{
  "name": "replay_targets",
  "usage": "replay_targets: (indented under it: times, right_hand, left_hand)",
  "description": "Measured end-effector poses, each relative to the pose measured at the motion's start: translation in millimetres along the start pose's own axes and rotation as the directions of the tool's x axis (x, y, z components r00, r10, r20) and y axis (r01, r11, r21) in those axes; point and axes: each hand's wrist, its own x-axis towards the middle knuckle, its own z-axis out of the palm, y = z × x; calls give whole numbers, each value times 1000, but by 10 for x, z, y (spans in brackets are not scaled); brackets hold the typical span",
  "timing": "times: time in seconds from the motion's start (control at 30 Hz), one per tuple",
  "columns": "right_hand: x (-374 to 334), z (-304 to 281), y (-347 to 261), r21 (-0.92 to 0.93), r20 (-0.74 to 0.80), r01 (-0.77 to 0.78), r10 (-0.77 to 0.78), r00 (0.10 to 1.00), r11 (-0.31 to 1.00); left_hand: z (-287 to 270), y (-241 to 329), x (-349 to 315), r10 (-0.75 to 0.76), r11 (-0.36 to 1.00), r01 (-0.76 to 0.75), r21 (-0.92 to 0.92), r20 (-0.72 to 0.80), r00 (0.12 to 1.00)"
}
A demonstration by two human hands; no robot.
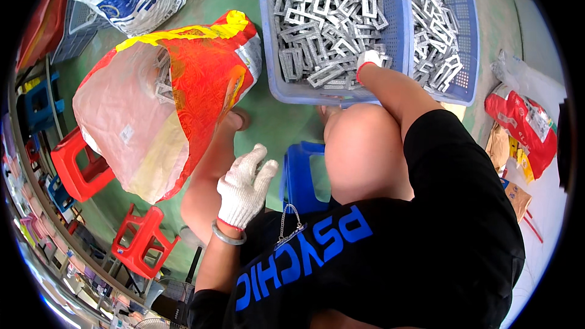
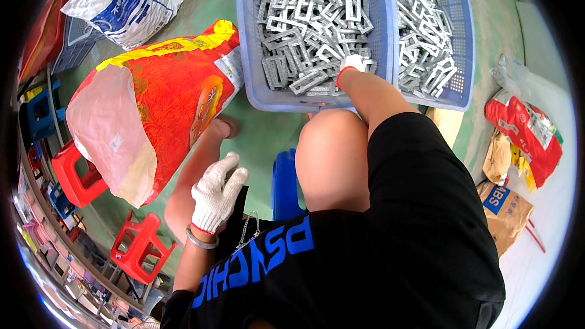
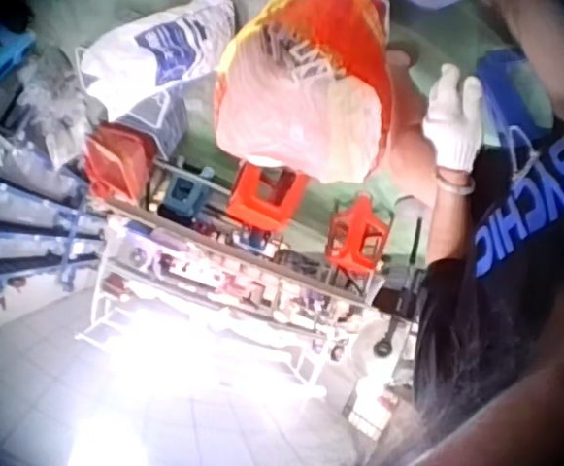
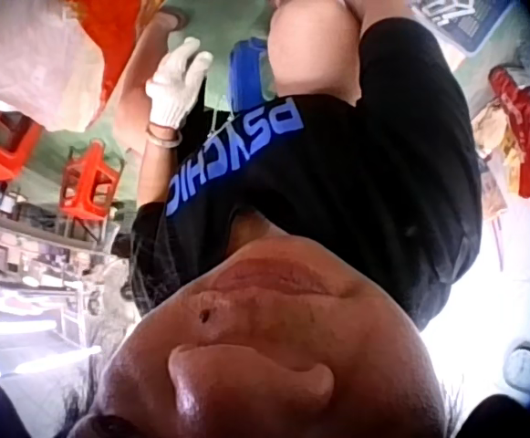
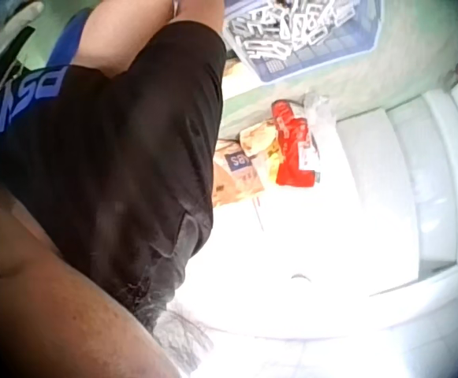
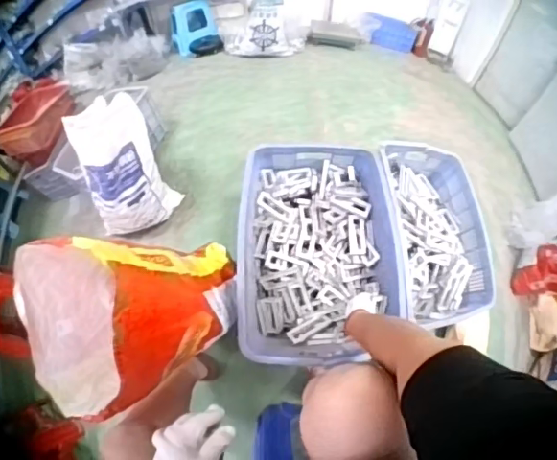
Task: The person sorts metal hardware components by hand from a large blue crate, picking up one or two items at a time and placing them into a red and yellow bag.
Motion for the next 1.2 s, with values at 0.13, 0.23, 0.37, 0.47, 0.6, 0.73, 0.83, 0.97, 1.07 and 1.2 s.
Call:
replay_targets:
  times: [0.13,0.23,0.37,0.47,0.6,0.73,0.83,0.97,1.07,1.2]
  right_hand:
    - [-10,-77,7,-87,55,19,-14,998,996]
    - [17,-80,75,66,97,-93,86,992,994]
    - [68,-15,37,-205,52,89,-80,995,975]
    - [-234,-319,121,-203,100,73,-53,994,976]
    - [-148,-257,122,-166,197,87,-54,979,982]
    - [-64,-177,90,-132,176,84,-60,983,988]
    - [-199,-292,97,-172,152,71,-45,987,983]
    - [-145,-204,82,-192,132,44,-19,991,980]
    - [-216,-291,138,-190,138,74,-48,989,979]
    - [-322,-404,184,-244,198,138,-90,976,960]
  left_hand:
    - [-9,-52,-19,26,1000,-26,-6,-24,999]
    - [31,-68,5,65,998,-65,0,-22,998]
    - [38,23,41,53,999,-53,-2,9,999]
    - [52,16,0,45,999,-45,0,-1,999]
    - [55,-13,-14,67,998,-67,-5,-20,998]
    - [50,-22,-10,62,997,-62,43,-5,998]
    - [59,-12,-6,40,999,-40,1,-7,999]
    - [52,12,29,30,999,-30,19,9,1000]
    - [59,4,36,19,1000,-19,15,9,1000]
    - [110,-27,41,55,998,-55,17,-6,998]
